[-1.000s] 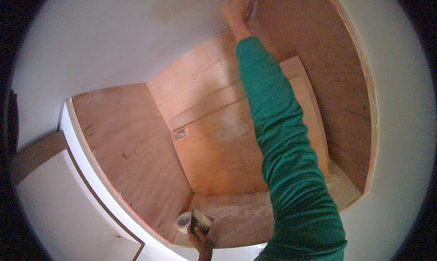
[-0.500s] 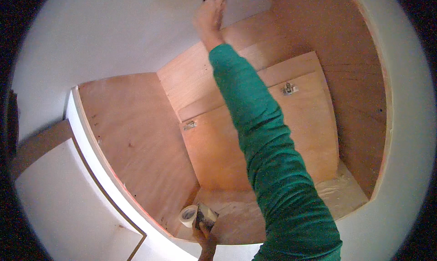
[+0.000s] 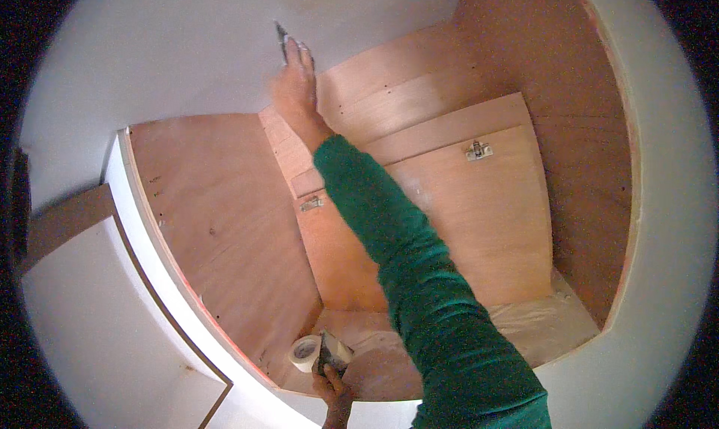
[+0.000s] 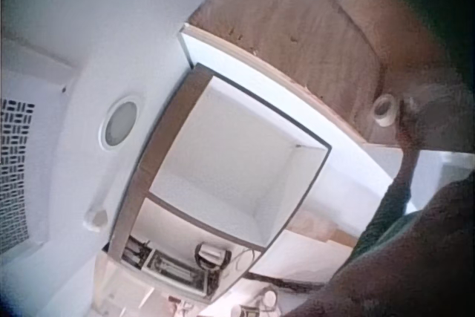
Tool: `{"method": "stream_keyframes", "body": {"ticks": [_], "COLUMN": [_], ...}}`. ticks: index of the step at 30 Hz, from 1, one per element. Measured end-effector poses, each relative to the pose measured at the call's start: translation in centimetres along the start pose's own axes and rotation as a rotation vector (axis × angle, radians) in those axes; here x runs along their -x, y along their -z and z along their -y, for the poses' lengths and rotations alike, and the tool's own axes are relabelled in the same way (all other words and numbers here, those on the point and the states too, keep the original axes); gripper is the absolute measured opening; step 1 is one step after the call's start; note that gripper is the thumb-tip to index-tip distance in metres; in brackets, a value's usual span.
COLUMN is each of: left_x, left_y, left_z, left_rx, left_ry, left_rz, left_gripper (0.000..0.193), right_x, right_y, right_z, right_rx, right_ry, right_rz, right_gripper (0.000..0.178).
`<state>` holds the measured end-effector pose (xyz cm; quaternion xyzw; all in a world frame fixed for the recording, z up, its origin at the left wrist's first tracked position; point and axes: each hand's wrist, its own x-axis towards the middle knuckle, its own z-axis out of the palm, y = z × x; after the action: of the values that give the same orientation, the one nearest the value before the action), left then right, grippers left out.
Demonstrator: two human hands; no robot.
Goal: The person uses a putty knife to apply white plaster to the ceiling and upper wall area above a wooden cabinet. They repeatedly scoop plaster from a container and spread it onto the surface, smoothing it out with the tool.
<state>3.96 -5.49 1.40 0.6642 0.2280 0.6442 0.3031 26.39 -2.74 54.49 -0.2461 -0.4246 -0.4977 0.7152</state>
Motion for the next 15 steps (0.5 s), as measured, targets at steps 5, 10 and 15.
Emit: {"method": "stream_keyframes", "body": {"ticks": [5, 10, 15], "left_x": [-0.2, 0.1, -0.2], "left_y": [-0.1, -0.1, 0.2], "left_z": [1.2, 0.1, 1.6], "left_rx": [0.034, 0.198, 0.207], "left_ry": [-0.007, 0.053, -0.003], "left_rz": [-0.043, -0.039, -0.046], "left_gripper": [0.048, 0.049, 0.047], "right_x": [1.0, 4.8, 11.6], "right_y": [11.1, 20.1, 25.6], "right_z": [-0.3, 5.1, 12.2], "right_rx": [-0.027, -0.272, -0.214], "right_ry": [0.043, -0.638, -0.823], "right_rz": [0.070, 0.583, 0.670], "right_gripper": [0.046, 0.036, 0.033]}}
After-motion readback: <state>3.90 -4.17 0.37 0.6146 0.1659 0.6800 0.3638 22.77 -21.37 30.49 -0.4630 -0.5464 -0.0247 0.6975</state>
